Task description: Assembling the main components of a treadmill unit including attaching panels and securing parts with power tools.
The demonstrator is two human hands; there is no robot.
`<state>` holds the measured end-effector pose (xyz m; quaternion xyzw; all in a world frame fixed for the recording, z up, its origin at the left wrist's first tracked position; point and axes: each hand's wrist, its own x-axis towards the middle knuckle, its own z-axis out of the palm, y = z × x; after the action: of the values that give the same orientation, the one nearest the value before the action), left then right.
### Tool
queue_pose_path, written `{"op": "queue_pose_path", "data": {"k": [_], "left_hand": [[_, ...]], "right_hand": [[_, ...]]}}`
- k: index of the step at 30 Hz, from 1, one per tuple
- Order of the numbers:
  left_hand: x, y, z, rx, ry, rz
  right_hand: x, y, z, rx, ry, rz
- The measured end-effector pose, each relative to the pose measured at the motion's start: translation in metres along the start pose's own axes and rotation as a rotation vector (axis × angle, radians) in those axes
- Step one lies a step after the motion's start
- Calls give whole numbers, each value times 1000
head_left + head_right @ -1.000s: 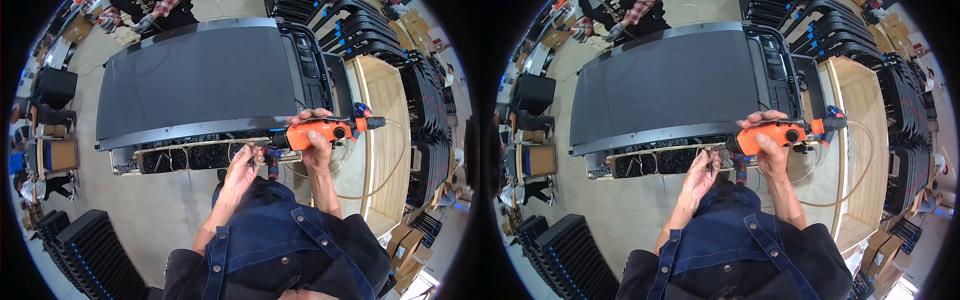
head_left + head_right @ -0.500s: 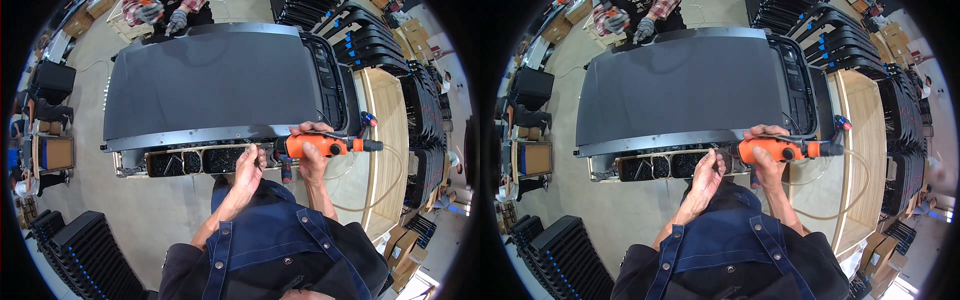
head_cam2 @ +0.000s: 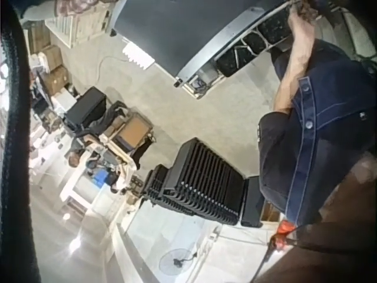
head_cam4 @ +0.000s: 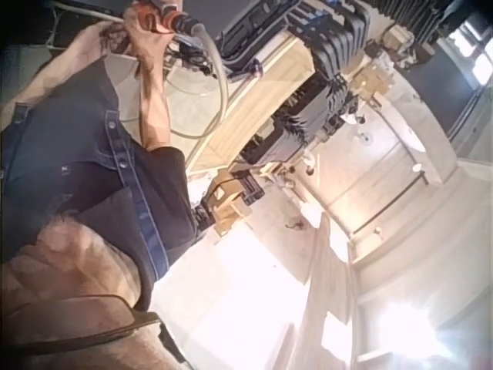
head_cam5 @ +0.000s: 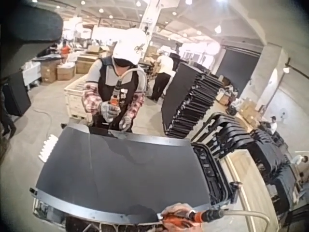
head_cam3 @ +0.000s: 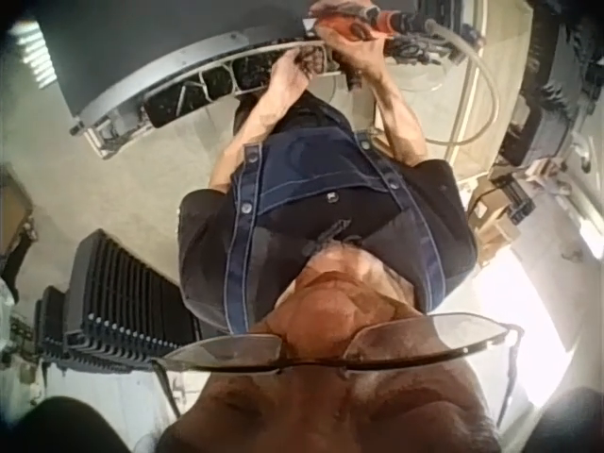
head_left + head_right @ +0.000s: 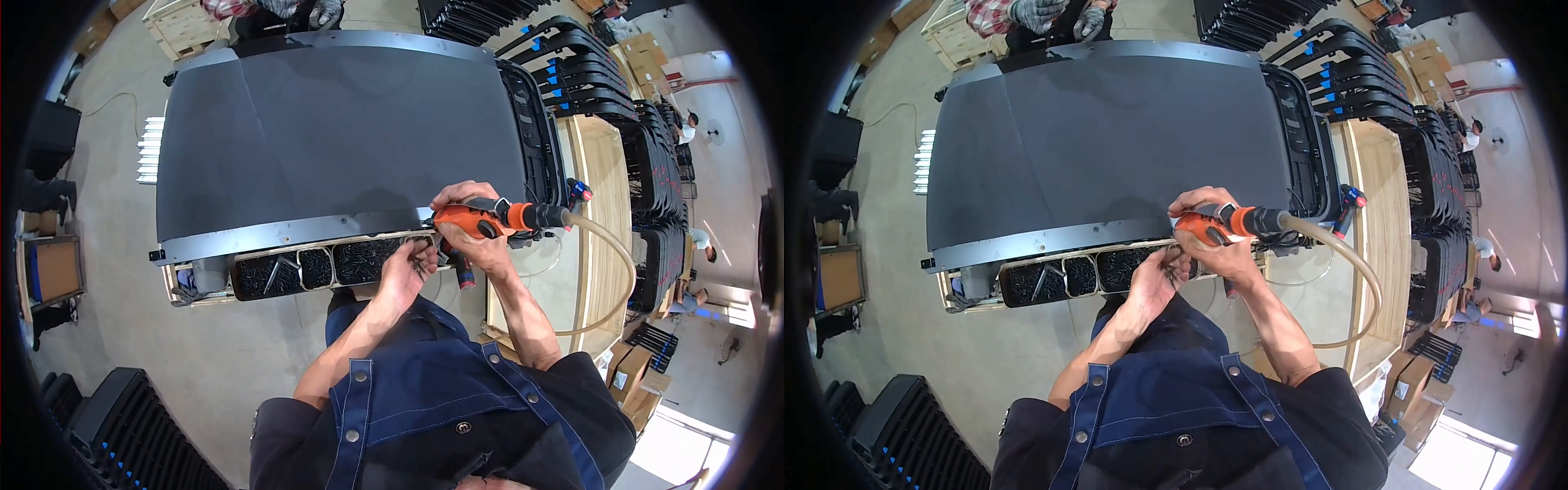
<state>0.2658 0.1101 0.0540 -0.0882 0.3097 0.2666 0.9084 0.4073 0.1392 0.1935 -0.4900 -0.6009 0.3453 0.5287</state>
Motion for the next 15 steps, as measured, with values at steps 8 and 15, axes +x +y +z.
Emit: {"op": "queue_pose_path", "data": {"k": [8, 15], "left_hand": [[-49, 20, 0, 162, -128, 69], [-67, 25, -13, 331, -154, 249]], "right_hand": [[2, 5, 3, -103, 27, 38], [-2, 9, 5, 51, 30, 77]]}}
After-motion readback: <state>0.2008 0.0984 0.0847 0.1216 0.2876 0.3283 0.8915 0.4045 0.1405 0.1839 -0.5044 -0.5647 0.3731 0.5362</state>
